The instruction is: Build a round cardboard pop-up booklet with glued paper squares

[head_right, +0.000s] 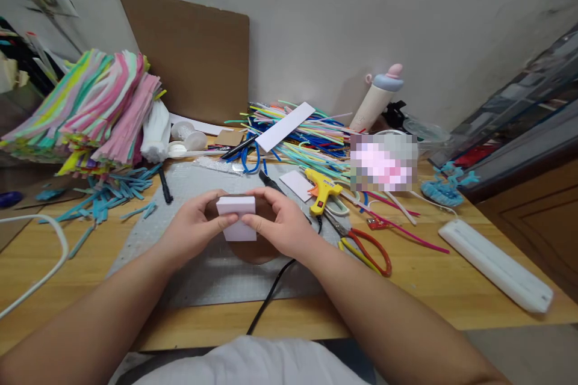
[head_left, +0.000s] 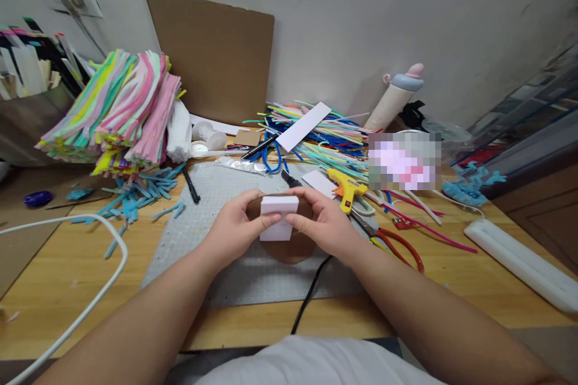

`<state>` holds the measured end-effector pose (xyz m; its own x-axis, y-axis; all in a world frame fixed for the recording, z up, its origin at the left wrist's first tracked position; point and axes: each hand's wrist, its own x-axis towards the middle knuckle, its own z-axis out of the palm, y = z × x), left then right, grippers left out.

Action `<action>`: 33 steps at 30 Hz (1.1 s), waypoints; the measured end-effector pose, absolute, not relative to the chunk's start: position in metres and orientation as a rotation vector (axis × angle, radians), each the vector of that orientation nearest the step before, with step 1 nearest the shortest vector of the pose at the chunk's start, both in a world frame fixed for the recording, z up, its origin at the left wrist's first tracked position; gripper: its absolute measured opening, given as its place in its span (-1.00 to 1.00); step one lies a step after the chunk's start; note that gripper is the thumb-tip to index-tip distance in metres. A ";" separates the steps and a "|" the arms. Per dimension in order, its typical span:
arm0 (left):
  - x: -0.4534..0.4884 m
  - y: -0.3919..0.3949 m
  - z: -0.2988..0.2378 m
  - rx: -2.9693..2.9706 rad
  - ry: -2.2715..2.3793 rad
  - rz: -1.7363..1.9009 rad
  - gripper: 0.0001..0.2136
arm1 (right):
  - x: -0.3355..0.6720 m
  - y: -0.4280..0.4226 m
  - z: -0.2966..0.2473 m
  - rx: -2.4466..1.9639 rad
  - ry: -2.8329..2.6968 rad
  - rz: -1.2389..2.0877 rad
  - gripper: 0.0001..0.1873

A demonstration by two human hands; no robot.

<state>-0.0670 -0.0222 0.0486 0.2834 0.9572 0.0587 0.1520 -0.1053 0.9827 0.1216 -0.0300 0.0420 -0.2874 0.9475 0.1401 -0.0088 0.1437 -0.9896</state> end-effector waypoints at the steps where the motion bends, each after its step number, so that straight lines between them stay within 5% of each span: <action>1: -0.067 -0.021 0.048 1.424 1.093 1.035 -0.77 | 0.121 -0.029 0.042 -0.947 -1.410 1.336 -0.60; 10: -0.064 -0.010 0.049 0.491 0.898 1.121 -0.73 | 0.113 -0.034 0.043 -0.833 -0.932 1.953 -0.64; 14: -0.061 -0.010 0.052 0.381 0.913 1.123 -0.72 | 0.112 -0.034 0.042 -0.818 -0.855 1.999 -0.64; 20: -0.063 -0.010 0.050 0.365 0.898 1.103 -0.72 | 0.113 -0.031 0.042 -0.816 -0.776 2.067 -0.31; 27: -0.063 -0.010 0.049 0.360 0.935 1.108 -0.72 | 0.111 -0.036 0.040 -0.917 -1.014 1.917 -0.64; 33: -0.063 -0.010 0.047 0.420 0.895 1.161 -0.74 | 0.108 -0.037 0.034 -1.002 -1.122 1.846 -0.58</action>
<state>-0.0627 -0.0101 0.0466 0.1186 0.9147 -0.3864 -0.6066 0.3749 0.7011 0.1081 -0.0366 0.0343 -0.4192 0.8763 -0.2374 -0.1926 -0.3414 -0.9200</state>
